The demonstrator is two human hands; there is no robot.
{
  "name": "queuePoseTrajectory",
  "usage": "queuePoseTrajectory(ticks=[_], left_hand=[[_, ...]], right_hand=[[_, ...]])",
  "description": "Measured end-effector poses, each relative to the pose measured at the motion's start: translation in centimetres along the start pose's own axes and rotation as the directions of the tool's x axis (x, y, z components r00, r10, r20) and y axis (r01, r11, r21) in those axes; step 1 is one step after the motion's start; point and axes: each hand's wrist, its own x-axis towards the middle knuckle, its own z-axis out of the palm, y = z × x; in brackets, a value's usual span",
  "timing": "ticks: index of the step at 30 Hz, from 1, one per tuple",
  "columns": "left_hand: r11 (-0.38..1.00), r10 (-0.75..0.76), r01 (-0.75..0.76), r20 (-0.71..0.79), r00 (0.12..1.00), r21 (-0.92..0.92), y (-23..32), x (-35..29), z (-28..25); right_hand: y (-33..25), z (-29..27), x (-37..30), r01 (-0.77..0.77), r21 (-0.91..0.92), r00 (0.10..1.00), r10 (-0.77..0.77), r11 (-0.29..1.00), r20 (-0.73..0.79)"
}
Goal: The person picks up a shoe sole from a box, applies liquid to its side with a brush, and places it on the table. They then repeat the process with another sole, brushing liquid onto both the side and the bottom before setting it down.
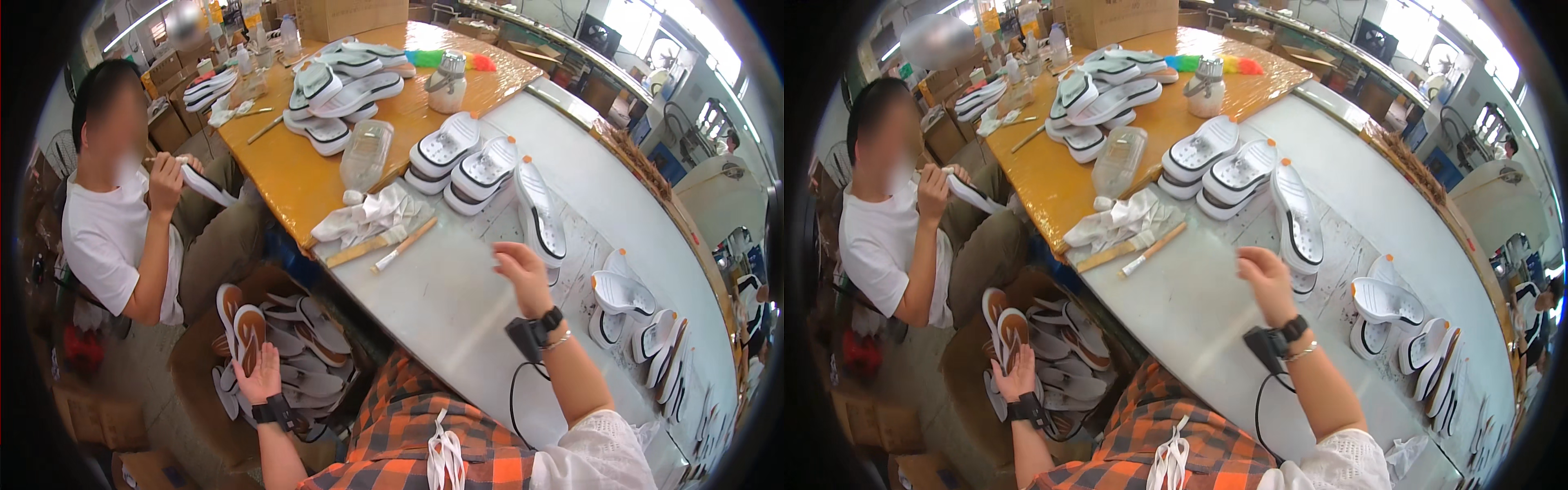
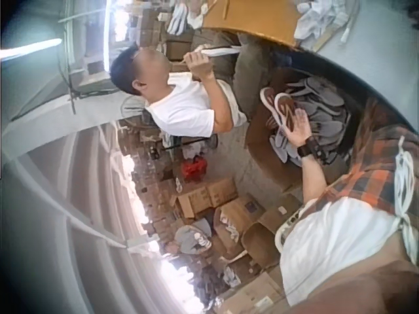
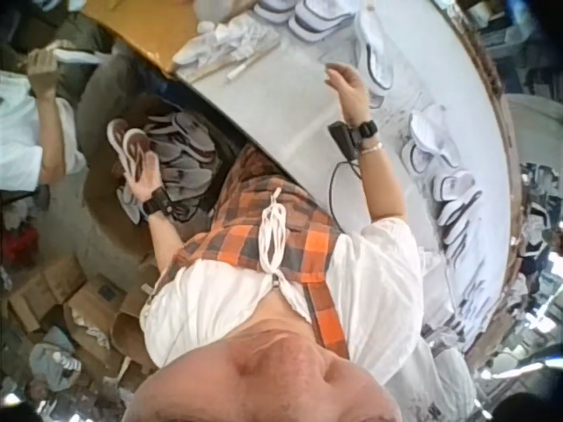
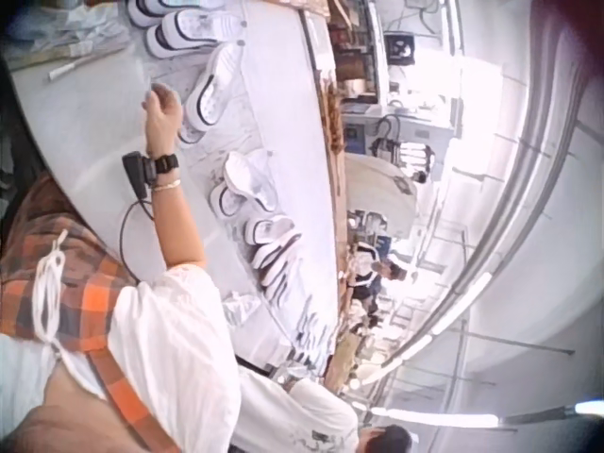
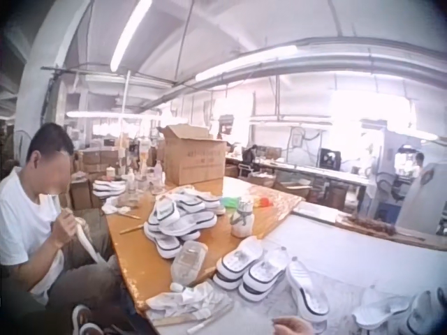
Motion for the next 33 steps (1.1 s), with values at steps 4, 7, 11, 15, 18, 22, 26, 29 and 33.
queuePoseTrajectory(ticks=[4,7,11,15,18,22,26,29,33], left_hand=[[0.904,-0.307,0.193,0.265,0.914,0.382,-3.8,0.8,-0.7],[0.856,-0.411,0.256,0.292,0.864,0.449,-8.2,-0.2,-0.4],[0.743,-0.569,0.365,0.244,0.785,0.56,-12.9,-2.4,0.4],[0.65,-0.638,0.365,0.217,0.739,0.667,-14.1,-4.6,0.7],[0.663,-0.624,0.375,0.201,0.755,0.648,-13.1,-5.5,-0.2],[0.636,-0.636,0.378,0.179,0.751,0.673,-13.9,-5.4,-1.1],[0.638,-0.672,0.408,0.213,0.709,0.653,-14.0,-5.9,-0.8],[0.579,-0.736,0.418,0.227,0.638,0.7,-15.0,-6.0,-0.6],[0.489,-0.825,0.443,0.232,0.516,0.752,-17.1,-6.7,0.0]], right_hand=[[1.3,-7.4,2.7,-0.014,0.152,0.957,0.057,0.988,-0.284],[-0.5,-6.5,4.6,-0.226,0.362,0.962,0.265,0.904,-0.062],[2.5,-3.2,10.5,-0.47,0.418,0.876,0.47,0.778,0.11],[6.5,0.2,15.5,-0.442,-0.009,0.894,0.441,0.897,0.084],[5.5,3.7,17.1,-0.621,0.235,0.706,0.664,0.748,-0.246],[8.0,-1.9,19.2,-0.539,0.421,0.799,0.601,0.73,-0.018],[-0.2,-2.1,10.9,-0.513,0.817,0.796,0.501,0.263,0.339],[-2.9,-3.8,3.7,-0.775,0.631,0.599,0.345,0.025,0.722],[-2.9,-5.1,-3.9,-0.872,0.323,0.466,0.422,0.369,0.777]])
